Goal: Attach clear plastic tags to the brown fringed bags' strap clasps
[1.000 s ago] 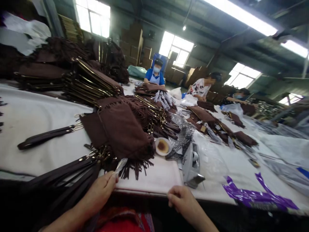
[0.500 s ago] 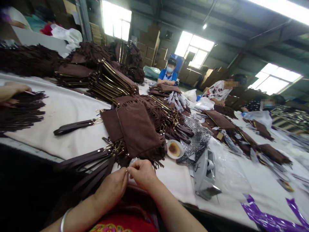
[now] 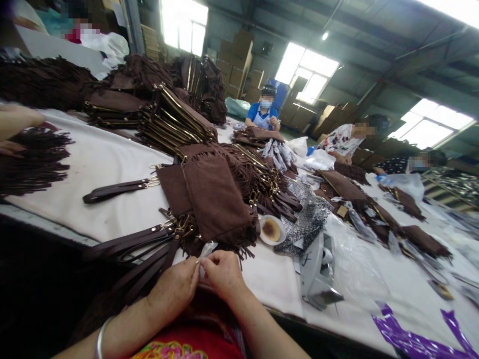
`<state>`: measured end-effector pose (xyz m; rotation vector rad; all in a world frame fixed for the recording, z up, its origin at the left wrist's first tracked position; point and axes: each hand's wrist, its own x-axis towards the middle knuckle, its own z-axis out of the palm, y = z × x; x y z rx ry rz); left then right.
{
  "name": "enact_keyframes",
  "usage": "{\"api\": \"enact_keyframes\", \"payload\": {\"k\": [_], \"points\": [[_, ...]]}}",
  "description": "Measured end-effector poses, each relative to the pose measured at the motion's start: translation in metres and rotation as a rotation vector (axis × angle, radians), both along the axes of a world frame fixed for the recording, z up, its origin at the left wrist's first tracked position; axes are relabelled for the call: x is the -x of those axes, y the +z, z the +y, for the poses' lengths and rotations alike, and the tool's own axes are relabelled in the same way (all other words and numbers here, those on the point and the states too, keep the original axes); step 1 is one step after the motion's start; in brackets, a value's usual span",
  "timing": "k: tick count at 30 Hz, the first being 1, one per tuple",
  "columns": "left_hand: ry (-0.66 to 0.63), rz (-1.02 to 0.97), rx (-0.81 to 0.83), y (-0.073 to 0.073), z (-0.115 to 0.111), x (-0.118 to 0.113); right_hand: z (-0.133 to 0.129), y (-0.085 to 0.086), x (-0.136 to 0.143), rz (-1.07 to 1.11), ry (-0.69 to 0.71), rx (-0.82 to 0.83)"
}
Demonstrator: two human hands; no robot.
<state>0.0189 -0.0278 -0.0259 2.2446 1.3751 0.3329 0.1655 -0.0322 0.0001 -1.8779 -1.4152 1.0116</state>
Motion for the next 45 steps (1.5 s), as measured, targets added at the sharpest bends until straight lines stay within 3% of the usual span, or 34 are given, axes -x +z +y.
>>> {"api": "enact_keyframes", "payload": {"k": [9, 14, 17, 20, 26, 31, 37, 42, 45], "points": [[-0.023, 0.129, -0.098, -0.003, -0.004, -0.001, 0.005, 0.002, 0.0, -0.205, 0.029, 0.021], [0.061, 0.164, -0.349, -0.013, -0.008, 0.0, 0.01, 0.006, 0.002, -0.241, 0.053, 0.039], [0.035, 0.105, -0.528, -0.02, -0.011, 0.003, 0.013, 0.007, 0.005, -0.241, 0.049, 0.056], [0.009, 0.047, -0.541, -0.02, -0.01, 0.006, 0.012, 0.007, 0.006, -0.207, 0.026, 0.079], [0.01, -0.104, -0.275, -0.001, -0.004, 0.009, -0.006, 0.01, 0.002, 0.119, 0.02, 0.069], [0.119, -0.353, 0.017, 0.016, 0.001, 0.006, -0.015, 0.004, 0.002, 0.369, -0.11, 0.103], [0.254, -0.718, 0.761, 0.024, 0.006, 0.002, -0.016, -0.002, 0.006, 0.399, -0.206, 0.071], [0.251, -0.958, 1.081, 0.017, 0.005, 0.009, -0.019, -0.012, 0.007, 0.454, -0.203, 0.058], [0.356, -1.068, 1.304, 0.018, 0.004, 0.012, -0.021, -0.017, 0.007, 0.428, -0.183, 0.028]]}}
